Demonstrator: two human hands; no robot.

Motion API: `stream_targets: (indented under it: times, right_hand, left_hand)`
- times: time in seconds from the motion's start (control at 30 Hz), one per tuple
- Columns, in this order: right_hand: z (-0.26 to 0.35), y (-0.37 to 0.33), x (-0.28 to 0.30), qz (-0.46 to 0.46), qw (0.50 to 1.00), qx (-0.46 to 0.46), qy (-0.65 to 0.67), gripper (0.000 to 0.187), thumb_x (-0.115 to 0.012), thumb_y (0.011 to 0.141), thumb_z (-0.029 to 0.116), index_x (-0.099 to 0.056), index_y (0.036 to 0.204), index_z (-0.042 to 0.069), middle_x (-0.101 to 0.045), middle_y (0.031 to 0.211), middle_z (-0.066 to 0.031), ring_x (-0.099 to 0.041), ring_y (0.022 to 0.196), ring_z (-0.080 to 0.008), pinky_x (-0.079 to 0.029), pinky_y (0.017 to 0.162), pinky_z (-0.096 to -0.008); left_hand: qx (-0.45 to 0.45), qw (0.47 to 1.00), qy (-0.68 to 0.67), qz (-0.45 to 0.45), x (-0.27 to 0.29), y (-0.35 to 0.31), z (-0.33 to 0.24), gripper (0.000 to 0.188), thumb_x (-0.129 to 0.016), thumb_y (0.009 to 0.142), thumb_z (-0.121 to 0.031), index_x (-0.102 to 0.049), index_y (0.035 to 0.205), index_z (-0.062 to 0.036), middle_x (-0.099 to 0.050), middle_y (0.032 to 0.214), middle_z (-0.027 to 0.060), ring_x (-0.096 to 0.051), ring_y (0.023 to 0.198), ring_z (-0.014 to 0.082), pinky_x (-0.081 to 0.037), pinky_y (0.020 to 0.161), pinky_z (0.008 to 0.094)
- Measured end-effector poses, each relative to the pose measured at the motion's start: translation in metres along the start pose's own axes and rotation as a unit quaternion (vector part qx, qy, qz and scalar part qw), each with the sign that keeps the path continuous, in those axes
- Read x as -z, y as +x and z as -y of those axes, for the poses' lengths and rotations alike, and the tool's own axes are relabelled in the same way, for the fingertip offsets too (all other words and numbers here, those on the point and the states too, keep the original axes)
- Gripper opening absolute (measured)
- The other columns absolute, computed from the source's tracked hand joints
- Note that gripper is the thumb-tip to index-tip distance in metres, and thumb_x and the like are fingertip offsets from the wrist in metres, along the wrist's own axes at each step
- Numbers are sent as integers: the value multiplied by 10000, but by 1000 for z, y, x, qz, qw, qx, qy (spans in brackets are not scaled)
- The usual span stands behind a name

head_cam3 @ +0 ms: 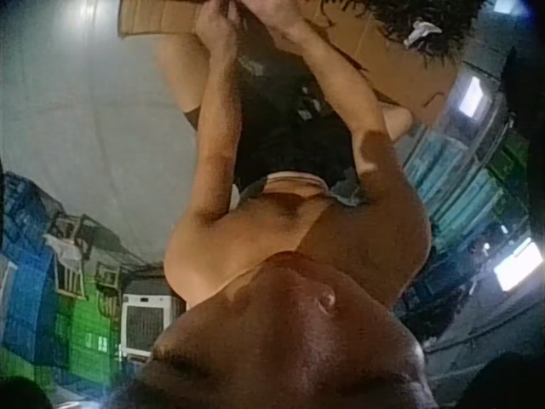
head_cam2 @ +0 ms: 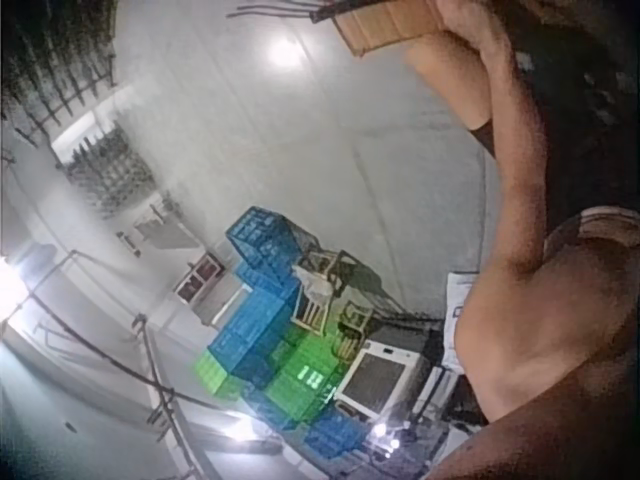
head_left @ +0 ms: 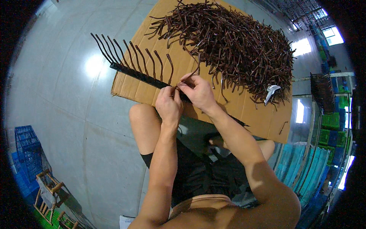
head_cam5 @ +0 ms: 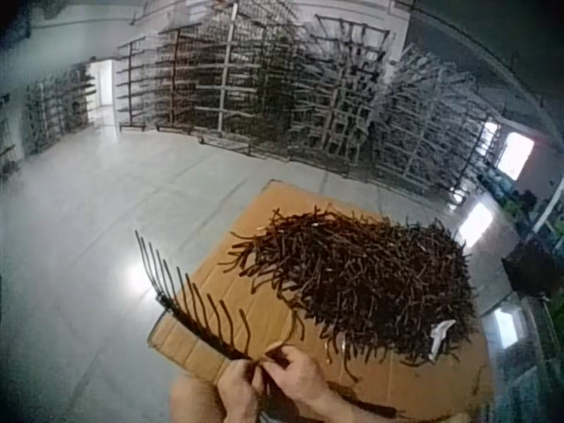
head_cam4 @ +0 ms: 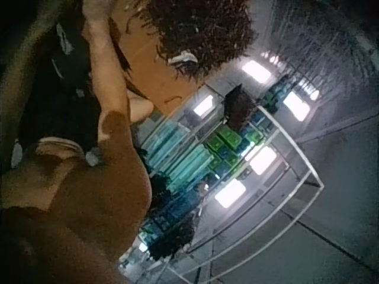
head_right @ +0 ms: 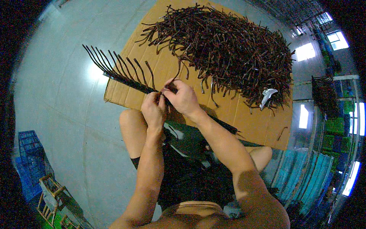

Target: The person sits on the floor and repeatedly picks up thin dark rods from a pile on a cardboard sheet, inserting them one by one into slots on a black rake head. Completed rake heads are placed onto a nearby metal rack.

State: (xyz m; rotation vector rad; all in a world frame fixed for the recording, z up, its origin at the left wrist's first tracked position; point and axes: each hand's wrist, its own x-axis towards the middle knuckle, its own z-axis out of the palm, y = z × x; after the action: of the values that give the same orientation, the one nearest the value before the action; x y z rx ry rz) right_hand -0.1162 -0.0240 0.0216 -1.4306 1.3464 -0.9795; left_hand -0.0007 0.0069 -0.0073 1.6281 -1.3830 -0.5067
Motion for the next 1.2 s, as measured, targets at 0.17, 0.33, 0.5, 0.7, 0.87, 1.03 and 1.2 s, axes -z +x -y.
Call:
stream_targets:
  times: [0.17,0.33,0.5,0.7,0.87,1.03,1.2]
  right_hand:
    - [12,-1,0,9,999,-8,-51,179,-660,834,83,-608,961,-33,-674,877,-79,-631,792,-113,-511,719,-249]
    - [4,5,3,31,992,44,-111,225,-643,822,185,-624,950,2,-678,841,-164,-676,788,-277,-516,703,-342]
    - [-2,58,31,328,938,85,-74,235,-566,873,189,-629,1039,34,-673,806,-127,-652,680,-257,-518,657,-356]
    - [-8,128,32,-5,958,-124,-260,356,-550,884,248,-551,1102,-34,-659,846,-194,-641,810,-328,-503,736,-416]
    - [-11,90,18,81,927,-42,-364,301,-566,856,281,-593,923,-11,-649,842,-212,-645,773,-350,-500,694,-421]
    - [7,17,38,76,967,-130,-205,206,-619,831,166,-570,920,-14,-661,819,-154,-652,678,-206,-500,598,-332]
    - [-1,-8,21,-57,998,-9,29,346,-659,804,59,-504,1105,-11,-674,846,-117,-647,728,-159,-500,664,-282]
  left_hand:
    - [-9,1000,-6,-17,-1,0,0,96,-616,827,-112,-617,809,-18,-603,783,138,-595,716,325,-476,642,387]
    - [-5,1000,-3,-5,-2,1,0,105,-628,825,-119,-613,810,-16,-608,792,139,-599,725,322,-479,642,380]
    - [52,999,-4,-10,0,-3,1,139,-652,827,-158,-610,808,-27,-621,792,125,-608,710,299,-484,634,376]
    - [97,991,-95,19,-2,-9,-16,189,-664,827,-167,-667,903,6,-680,808,148,-664,679,245,-517,652,323]
    - [31,999,-30,15,-1,-14,-10,183,-669,816,-151,-662,929,-8,-672,845,149,-669,750,256,-521,672,327]
    - [-23,1000,-5,2,-6,-14,-1,146,-676,818,-144,-664,880,-13,-668,825,142,-659,712,288,-518,657,341]
    - [-27,999,15,11,-8,-12,-4,134,-664,824,-146,-668,874,-22,-668,790,144,-653,695,289,-514,637,357]
